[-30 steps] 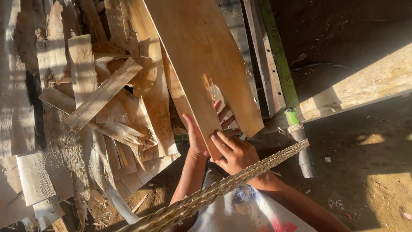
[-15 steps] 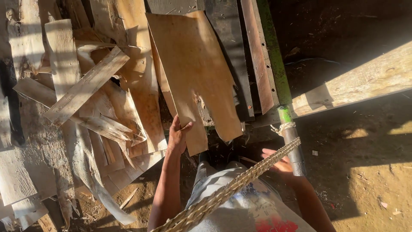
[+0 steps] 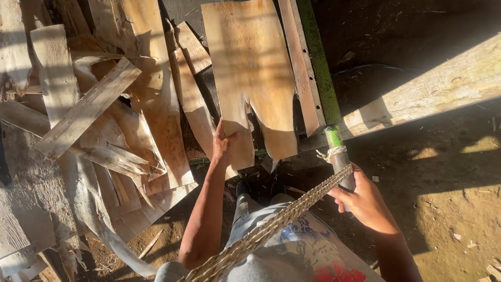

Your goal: Cutting wood veneer strips using a large manual lever-operated cutting machine.

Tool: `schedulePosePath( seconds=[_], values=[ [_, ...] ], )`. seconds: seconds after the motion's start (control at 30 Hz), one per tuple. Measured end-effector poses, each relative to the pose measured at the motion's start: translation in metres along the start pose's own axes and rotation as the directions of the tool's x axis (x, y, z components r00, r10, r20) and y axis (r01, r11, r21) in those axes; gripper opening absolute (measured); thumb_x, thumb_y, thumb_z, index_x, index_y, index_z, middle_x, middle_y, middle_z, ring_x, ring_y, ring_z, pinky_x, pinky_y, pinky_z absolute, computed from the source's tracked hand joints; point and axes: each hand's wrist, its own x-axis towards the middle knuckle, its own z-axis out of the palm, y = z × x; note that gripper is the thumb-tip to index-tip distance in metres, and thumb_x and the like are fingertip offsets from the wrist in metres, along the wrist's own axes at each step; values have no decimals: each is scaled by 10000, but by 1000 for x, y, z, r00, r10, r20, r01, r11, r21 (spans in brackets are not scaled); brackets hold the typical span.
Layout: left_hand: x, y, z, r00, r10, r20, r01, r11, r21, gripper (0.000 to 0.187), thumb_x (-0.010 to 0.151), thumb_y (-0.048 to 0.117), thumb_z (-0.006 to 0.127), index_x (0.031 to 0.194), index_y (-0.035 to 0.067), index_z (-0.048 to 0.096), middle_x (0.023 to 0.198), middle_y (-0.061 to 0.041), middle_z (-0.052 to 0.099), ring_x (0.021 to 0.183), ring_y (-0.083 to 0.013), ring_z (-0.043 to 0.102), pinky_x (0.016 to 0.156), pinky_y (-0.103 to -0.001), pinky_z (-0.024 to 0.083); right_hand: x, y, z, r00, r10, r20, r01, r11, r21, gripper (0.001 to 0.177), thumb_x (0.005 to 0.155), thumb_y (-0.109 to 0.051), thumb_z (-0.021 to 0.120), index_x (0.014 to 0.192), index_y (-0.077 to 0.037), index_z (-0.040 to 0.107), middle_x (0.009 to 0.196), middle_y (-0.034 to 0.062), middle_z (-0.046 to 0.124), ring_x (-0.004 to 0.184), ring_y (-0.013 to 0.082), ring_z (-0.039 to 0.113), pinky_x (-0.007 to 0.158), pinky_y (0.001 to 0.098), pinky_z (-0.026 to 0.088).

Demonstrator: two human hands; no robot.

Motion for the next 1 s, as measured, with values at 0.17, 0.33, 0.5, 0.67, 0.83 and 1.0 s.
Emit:
schedulePosePath(
  seconds=[0.17, 0.33, 0.5, 0.67, 0.83, 1.0],
  values=[
    [24, 6, 10, 996, 44, -75, -26, 974, 226, 988, 789, -99, 754, 1594, 266, 311, 1572, -99, 446, 1307, -281, 570, 1059, -501, 562, -11, -53, 20, 987, -16, -157, -12, 984, -177, 726, 855, -73, 671, 1502, -160, 354, 789, 63, 620, 539, 158, 598, 449, 339, 521],
    [60, 5, 1, 992, 123, 24, -125, 982, 143, 965, 797, -110, 732, 1606, 188, 297, 1565, -124, 484, 1298, -296, 597, 1088, -430, 565, 10, -14, 24, 979, 30, -200, -71, 977, -202, 726, 860, -77, 668, 1503, -179, 345, 774, 78, 625, 518, 160, 588, 451, 336, 507],
    [73, 8, 16, 990, 137, 32, -140, 976, 168, 961, 821, -99, 739, 1613, 163, 263, 1553, -114, 495, 1292, -277, 600, 1104, -388, 551, 34, 20, 32, 970, 84, -230, -131, 971, -198, 740, 861, -93, 687, 1504, -212, 340, 760, 110, 621, 506, 179, 573, 441, 348, 477],
    [66, 13, 25, 995, 91, -41, -78, 963, 257, 969, 809, -63, 757, 1618, 178, 281, 1560, -104, 499, 1308, -265, 590, 1117, -396, 524, 37, 22, 31, 967, 112, -229, -178, 940, -292, 730, 894, -119, 685, 1514, -207, 309, 780, 129, 651, 562, 185, 618, 479, 344, 505],
    [93, -18, 6, 995, 99, -1, -98, 985, 140, 979, 818, -99, 743, 1623, 164, 252, 1652, -115, 321, 1417, -277, 467, 1157, -407, 484, 27, 7, 22, 971, 59, -232, -140, 926, -352, 730, 838, -42, 667, 1480, -163, 340, 804, 130, 673, 610, 208, 679, 524, 353, 547],
    [96, -25, 3, 988, 146, 46, -150, 984, 97, 989, 824, -135, 734, 1626, 141, 225, 1691, -125, 218, 1473, -277, 395, 1180, -412, 461, 35, 21, 28, 962, -44, -270, -96, 870, -483, 711, 819, -42, 696, 1445, -121, 369, 886, 140, 682, 719, 251, 716, 633, 391, 571]
  ],
)
